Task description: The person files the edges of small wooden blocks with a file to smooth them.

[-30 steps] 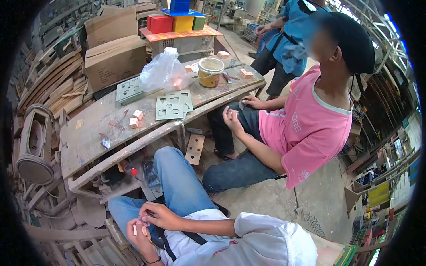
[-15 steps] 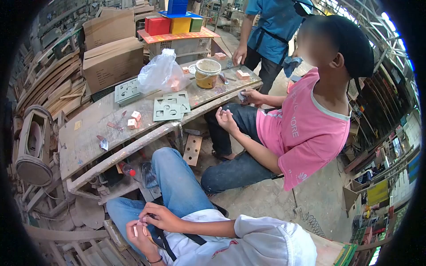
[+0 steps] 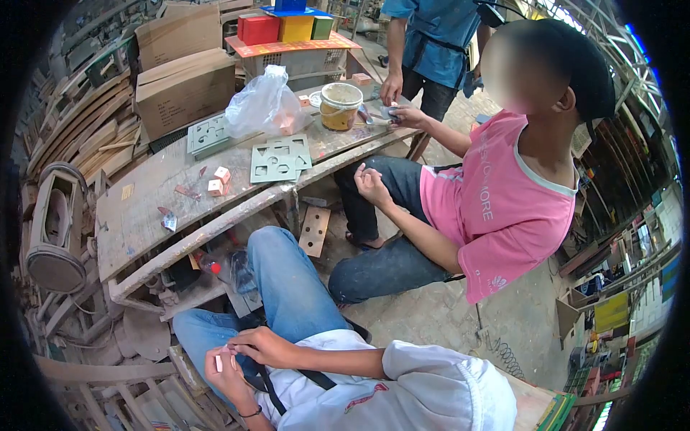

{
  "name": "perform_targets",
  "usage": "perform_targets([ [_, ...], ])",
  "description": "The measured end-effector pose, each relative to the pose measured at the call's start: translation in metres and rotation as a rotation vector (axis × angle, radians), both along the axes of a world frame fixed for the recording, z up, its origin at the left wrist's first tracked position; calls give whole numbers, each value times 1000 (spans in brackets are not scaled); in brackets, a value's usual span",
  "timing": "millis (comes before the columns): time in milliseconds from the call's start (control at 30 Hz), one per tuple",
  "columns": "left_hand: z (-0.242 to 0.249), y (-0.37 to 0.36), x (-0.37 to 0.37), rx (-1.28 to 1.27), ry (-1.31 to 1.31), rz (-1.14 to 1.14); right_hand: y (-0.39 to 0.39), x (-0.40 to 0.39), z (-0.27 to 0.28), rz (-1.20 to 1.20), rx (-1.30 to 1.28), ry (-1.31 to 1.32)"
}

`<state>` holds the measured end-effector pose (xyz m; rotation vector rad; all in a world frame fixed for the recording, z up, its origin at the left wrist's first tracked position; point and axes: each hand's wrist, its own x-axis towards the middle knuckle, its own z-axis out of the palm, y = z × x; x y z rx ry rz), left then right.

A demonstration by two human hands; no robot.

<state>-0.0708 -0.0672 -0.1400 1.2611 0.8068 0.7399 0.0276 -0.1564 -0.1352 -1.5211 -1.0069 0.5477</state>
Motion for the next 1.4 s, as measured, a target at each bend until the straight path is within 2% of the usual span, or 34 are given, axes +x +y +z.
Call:
perform_targets([
  [133,-2,5,-5,-106,93,-58,2,1,-4,9,-53,-45],
  [200,-5,9,-4,-4,171,-99,3,2,-6,31,-95,27],
  [300,9,4,1,-111,126,-104,3,2,-5,43,-93,34],
  [433,0,6,1,-94,133,-133,3,2,-5,42,-81,58],
  [500,-16,11,-5,105,156,-138,2,-2,-9,12,-64,97],
  [633,0,8,8,19,138,-206,2,7,-15,-19,-184,-23],
  [667,1,11,8,-2,174,-210,1,6,-19,-55,-213,54],
  [700,4,11,10,-129,95,-255,1,9,-15,-48,-142,-35],
  [733,0,12,9,-94,100,-268,2,7,-13,-66,-146,46],
  [800,11,13,8,-53,161,-253,3,6,-6,-73,-242,166],
  [900,0,12,2,-74,156,-225,4,2,-4,-67,-266,186],
  [1133,8,10,7,-113,174,-199,4,9,1,-83,-268,132],
  [1400,12,7,8,-90,128,-154,4,10,-5,-49,-160,327],
])
